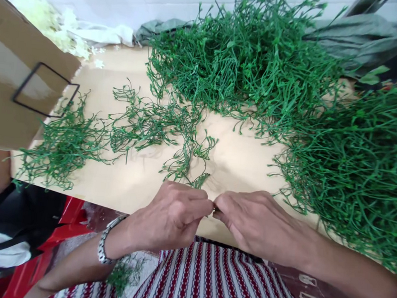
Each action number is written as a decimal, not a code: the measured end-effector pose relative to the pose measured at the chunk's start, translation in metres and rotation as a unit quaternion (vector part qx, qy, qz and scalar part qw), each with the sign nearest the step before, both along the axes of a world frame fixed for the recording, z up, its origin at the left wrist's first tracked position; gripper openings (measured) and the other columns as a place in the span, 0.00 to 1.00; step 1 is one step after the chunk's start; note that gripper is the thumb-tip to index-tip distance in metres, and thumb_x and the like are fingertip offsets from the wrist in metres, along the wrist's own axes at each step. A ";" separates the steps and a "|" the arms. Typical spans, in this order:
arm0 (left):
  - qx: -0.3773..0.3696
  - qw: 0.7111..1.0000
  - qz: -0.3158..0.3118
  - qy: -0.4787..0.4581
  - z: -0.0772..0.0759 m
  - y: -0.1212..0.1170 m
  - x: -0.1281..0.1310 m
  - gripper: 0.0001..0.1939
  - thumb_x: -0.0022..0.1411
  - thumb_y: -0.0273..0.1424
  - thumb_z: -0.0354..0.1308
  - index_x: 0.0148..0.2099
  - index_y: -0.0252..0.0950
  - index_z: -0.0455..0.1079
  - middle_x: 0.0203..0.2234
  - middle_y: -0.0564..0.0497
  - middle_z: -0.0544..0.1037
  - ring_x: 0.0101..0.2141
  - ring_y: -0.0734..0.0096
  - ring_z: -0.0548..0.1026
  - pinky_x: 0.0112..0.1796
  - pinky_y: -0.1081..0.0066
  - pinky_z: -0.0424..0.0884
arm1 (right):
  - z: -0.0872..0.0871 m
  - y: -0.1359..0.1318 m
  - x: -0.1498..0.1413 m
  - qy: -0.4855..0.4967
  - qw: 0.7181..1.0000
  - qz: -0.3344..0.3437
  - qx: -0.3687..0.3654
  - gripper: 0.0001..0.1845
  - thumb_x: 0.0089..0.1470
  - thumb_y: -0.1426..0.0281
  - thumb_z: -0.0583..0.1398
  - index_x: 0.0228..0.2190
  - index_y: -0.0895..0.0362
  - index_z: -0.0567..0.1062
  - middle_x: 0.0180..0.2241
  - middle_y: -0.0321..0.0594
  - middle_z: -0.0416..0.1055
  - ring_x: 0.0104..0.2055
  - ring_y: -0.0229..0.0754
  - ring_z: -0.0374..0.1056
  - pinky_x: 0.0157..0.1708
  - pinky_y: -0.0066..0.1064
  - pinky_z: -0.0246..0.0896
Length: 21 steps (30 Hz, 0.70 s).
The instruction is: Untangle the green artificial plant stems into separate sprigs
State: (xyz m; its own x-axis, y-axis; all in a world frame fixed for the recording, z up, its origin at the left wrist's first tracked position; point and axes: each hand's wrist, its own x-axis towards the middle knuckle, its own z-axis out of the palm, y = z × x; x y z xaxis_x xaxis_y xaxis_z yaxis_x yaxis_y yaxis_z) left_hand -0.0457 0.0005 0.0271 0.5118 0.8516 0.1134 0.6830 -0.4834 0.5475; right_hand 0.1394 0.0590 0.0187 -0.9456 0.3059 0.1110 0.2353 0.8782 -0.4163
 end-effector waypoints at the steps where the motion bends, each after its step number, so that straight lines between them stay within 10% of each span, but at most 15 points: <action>1: -0.005 1.000 -0.020 0.000 0.003 -0.001 -0.003 0.12 0.47 0.16 0.45 0.20 0.35 0.61 0.15 0.55 0.59 0.17 0.77 0.54 0.19 0.70 0.48 | -0.001 0.002 0.005 0.016 1.000 0.017 -0.005 0.10 0.48 0.82 0.47 0.26 0.57 0.62 0.19 0.35 0.60 0.18 0.34 0.52 0.18 0.29 0.41; 10: -0.150 0.926 0.212 -0.273 -0.001 0.013 -0.011 0.06 0.56 0.24 0.53 0.33 0.34 0.71 0.23 0.51 0.73 0.22 0.77 0.67 0.22 0.76 0.63 | -0.016 0.037 0.026 0.119 0.967 -0.142 -0.177 0.07 0.56 0.69 0.54 0.36 0.57 0.69 0.26 0.35 0.67 0.23 0.31 0.60 0.21 0.23 0.52; 16: -0.203 0.868 0.236 -0.387 -0.017 0.024 0.008 0.05 0.52 0.22 0.55 0.33 0.32 0.69 0.22 0.52 0.70 0.23 0.78 0.66 0.23 0.77 0.64 | -0.026 0.030 -0.021 0.202 0.927 -0.140 -0.283 0.25 0.48 0.61 0.61 0.47 0.58 0.66 0.43 0.44 0.66 0.37 0.36 0.64 0.33 0.26 0.62; 21: -0.153 0.858 0.270 -0.410 -0.021 0.019 0.012 0.04 0.51 0.22 0.56 0.32 0.33 0.66 0.24 0.52 0.71 0.25 0.77 0.69 0.26 0.77 0.66 | -0.038 0.021 -0.028 0.200 0.902 -0.142 -0.356 0.18 0.52 0.67 0.58 0.45 0.58 0.67 0.39 0.40 0.70 0.40 0.37 0.66 0.39 0.28 0.62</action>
State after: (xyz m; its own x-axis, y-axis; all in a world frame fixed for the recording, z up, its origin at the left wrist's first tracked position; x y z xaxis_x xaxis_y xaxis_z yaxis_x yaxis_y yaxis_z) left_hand -0.0338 0.0191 0.0058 -0.1111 0.9935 -0.0236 0.0869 0.0334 0.9957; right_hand 0.1119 0.0804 -0.0193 -0.7456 0.6579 0.1061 0.1144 0.2832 -0.9522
